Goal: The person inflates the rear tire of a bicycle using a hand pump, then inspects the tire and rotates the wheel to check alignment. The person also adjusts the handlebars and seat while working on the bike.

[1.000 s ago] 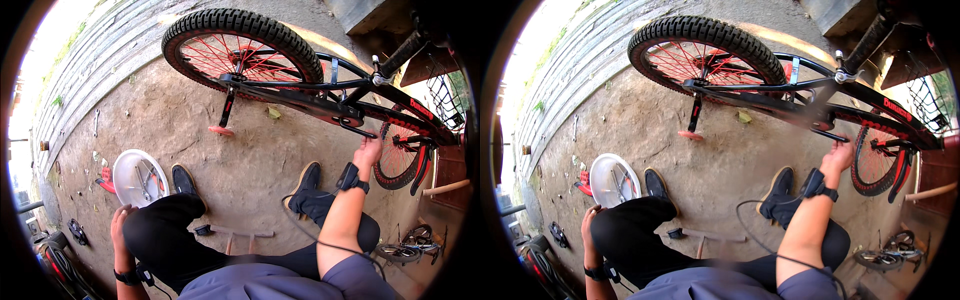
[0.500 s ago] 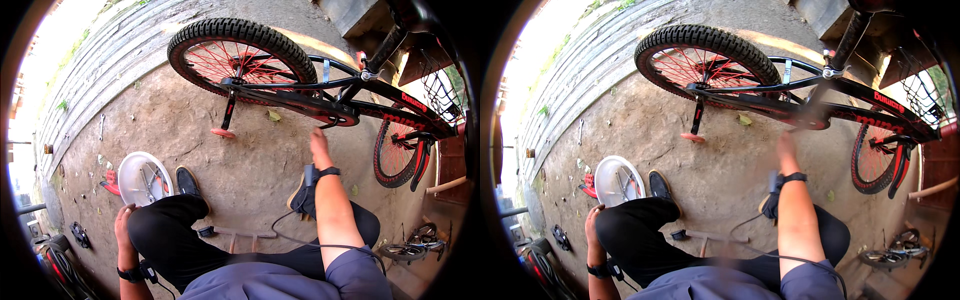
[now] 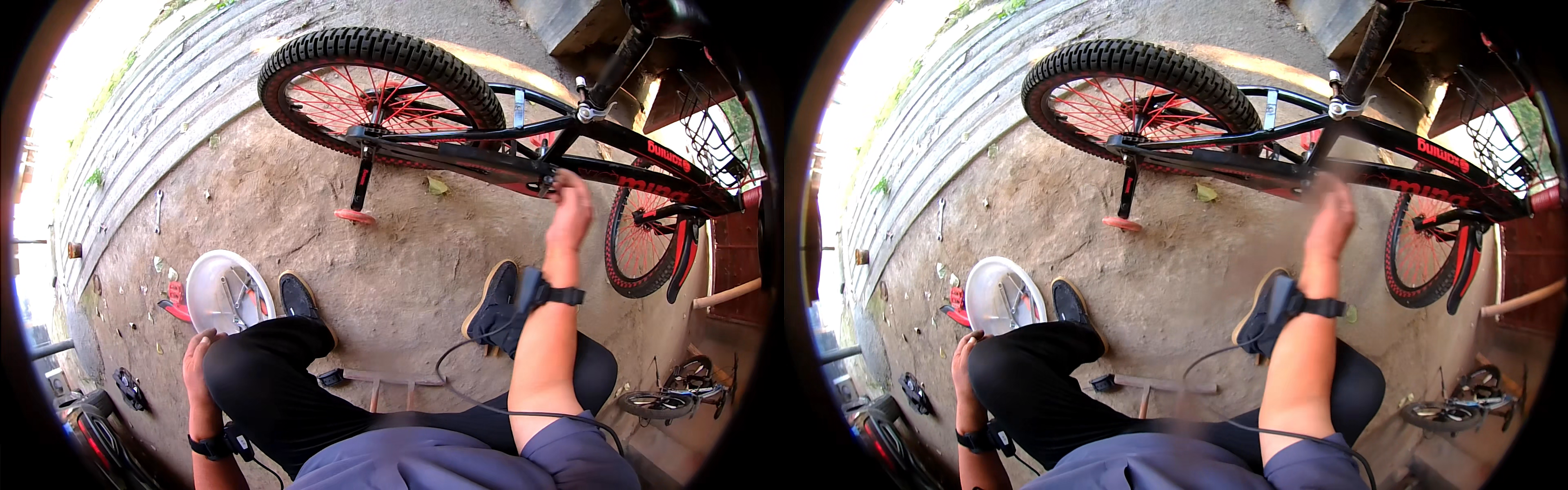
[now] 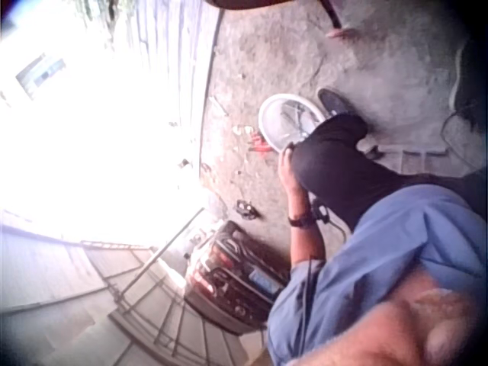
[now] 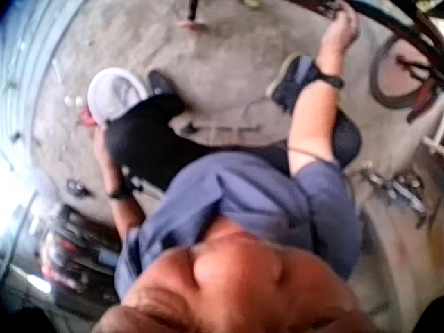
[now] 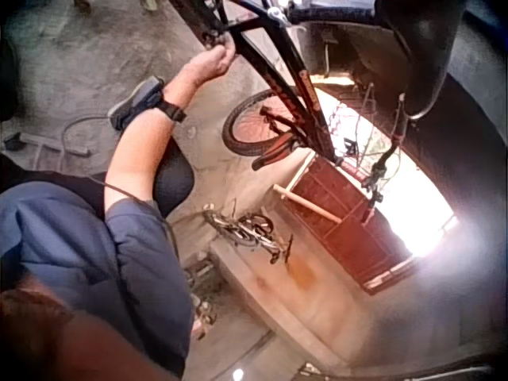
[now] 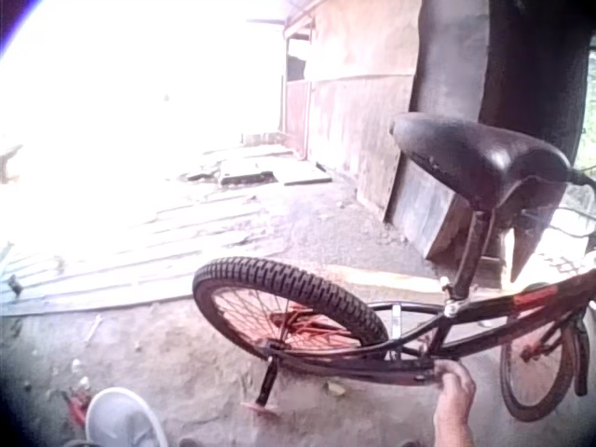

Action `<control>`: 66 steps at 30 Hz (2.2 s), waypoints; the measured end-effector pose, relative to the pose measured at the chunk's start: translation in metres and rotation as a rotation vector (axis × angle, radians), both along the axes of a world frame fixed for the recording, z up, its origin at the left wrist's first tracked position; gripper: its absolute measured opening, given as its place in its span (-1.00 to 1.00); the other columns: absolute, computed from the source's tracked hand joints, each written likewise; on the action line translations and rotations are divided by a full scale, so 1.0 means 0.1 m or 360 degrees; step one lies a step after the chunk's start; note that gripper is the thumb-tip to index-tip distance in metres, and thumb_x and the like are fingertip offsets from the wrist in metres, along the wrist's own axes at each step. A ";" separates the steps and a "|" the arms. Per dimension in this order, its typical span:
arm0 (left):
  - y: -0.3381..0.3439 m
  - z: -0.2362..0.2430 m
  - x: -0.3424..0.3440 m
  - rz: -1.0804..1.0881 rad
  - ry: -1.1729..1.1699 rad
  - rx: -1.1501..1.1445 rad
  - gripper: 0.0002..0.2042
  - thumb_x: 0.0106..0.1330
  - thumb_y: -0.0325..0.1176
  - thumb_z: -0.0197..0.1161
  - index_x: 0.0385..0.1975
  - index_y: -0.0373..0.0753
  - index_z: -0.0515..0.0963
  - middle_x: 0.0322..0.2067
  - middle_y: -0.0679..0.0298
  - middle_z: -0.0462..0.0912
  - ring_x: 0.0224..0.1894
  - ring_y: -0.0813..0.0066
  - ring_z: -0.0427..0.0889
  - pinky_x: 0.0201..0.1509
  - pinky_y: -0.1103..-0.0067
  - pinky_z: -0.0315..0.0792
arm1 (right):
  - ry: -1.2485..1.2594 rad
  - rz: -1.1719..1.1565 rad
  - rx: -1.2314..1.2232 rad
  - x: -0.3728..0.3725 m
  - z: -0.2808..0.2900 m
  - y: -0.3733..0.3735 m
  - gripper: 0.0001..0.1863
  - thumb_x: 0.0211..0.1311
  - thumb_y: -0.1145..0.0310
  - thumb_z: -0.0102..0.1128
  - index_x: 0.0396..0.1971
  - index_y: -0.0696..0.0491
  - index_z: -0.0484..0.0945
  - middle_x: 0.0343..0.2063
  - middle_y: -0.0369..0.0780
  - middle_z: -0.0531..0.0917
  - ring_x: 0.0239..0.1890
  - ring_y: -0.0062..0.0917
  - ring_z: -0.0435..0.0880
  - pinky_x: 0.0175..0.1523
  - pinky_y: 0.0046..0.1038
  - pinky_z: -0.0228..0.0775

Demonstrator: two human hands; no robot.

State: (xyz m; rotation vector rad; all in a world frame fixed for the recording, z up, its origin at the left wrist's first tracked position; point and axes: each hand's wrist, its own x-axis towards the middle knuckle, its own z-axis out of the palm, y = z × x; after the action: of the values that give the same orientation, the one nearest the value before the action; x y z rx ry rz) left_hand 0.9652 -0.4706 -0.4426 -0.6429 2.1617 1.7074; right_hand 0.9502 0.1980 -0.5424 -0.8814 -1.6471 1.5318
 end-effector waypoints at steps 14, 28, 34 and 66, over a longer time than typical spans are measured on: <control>-0.33 -0.03 0.19 0.0010 0.0021 -0.0159 -0.62 0.52 -0.26 0.12 0.15 -0.43 0.51 -0.06 0.09 0.70 -0.06 0.41 0.69 0.02 0.54 0.54 | -0.0256 0.0234 0.0744 -0.07 0.09 -0.30 -0.70 0.41 0.43 0.10 0.04 0.14 0.66 0.00 -0.15 0.69 0.05 -0.42 0.68 0.20 -0.41 0.48; -1.43 -1.44 1.24 0.0473 -0.0651 -0.0187 -0.59 0.43 -0.24 0.23 0.15 -0.38 0.51 -0.10 0.19 0.69 -0.15 0.43 0.68 -0.15 0.55 0.54 | -0.0519 0.1084 0.0721 -0.40 0.55 -1.29 -0.66 0.53 0.46 -0.02 0.21 0.11 0.55 -0.19 -0.34 0.67 -0.29 -0.75 0.59 -0.17 -0.68 0.39; -1.62 -2.08 1.42 0.0646 -0.0567 -0.0351 -0.63 0.38 -0.29 0.27 0.07 -0.41 0.59 -0.16 0.15 0.72 -0.20 0.43 0.69 -0.16 0.51 0.56 | -0.0715 0.1530 0.0750 -0.66 0.52 -2.21 -0.70 0.48 0.50 0.01 0.12 0.14 0.58 -0.26 -0.33 0.63 -0.32 -0.74 0.56 -0.18 -0.65 0.40; -3.35 -2.74 -1.20 0.0135 -0.0157 -0.1516 -0.57 0.38 -0.13 0.21 0.12 -0.30 0.57 0.30 -0.06 0.44 0.28 -0.06 0.49 0.34 0.20 0.40 | -0.1218 0.2185 0.0933 -1.52 -0.07 -3.97 -0.75 0.25 0.61 0.13 -0.09 0.18 0.63 -0.35 -0.17 0.67 -0.34 -0.51 0.69 -0.18 -0.48 0.50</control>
State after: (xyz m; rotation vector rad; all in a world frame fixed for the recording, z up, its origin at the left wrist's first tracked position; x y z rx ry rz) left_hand 0.8452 -0.8057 -0.7170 -1.0053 2.8251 0.5448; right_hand 0.7980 -0.1995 -0.5492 0.1933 -3.4240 1.2478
